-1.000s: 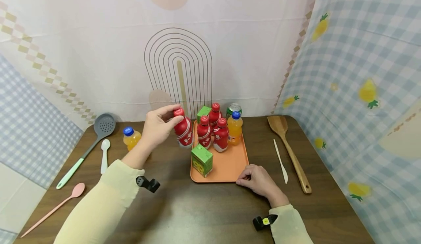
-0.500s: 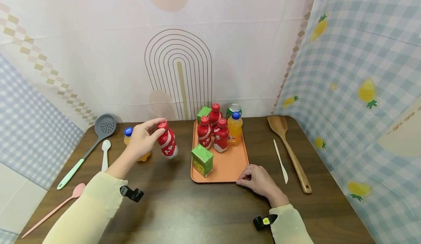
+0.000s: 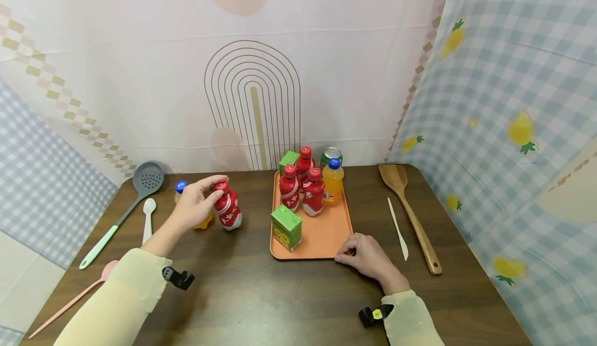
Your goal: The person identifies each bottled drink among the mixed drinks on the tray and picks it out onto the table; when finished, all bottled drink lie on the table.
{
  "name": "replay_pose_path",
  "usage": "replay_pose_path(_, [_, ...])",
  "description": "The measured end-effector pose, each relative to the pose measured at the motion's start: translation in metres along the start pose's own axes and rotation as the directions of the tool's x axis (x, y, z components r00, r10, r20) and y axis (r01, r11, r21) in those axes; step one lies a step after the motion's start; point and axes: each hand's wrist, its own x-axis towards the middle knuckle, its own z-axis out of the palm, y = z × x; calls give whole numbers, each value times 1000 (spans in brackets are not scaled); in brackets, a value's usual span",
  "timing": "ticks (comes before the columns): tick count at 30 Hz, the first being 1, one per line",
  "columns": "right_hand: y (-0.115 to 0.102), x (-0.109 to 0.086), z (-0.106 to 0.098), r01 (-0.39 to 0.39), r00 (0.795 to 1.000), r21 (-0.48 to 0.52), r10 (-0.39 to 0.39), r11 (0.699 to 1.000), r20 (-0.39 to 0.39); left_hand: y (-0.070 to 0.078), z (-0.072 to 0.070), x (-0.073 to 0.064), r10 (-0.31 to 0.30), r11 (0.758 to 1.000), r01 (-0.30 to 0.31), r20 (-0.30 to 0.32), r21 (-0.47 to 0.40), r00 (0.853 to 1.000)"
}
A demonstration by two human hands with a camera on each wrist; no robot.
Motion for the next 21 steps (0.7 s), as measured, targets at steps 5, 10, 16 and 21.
replay_pose_path(5, [1, 0, 1, 6, 1000, 5, -6, 1000, 0, -6, 0, 0, 0, 1000, -1, 18, 27, 1000])
replay_pose_path(10, [1, 0, 0, 17, 1000, -3, -17, 1000, -8, -5, -4, 1, 19, 998, -21, 34, 67, 999])
replay_pose_path(16, [0, 1, -2, 13, 1000, -5, -13, 1000, -3, -5, -6, 1, 11, 996, -15, 46, 84, 999])
replay_pose_path(21, [0, 0, 0, 17, 1000, -1, -17, 1000, -12, -8, -6, 2, -5, 989, 6, -10, 145, 1000])
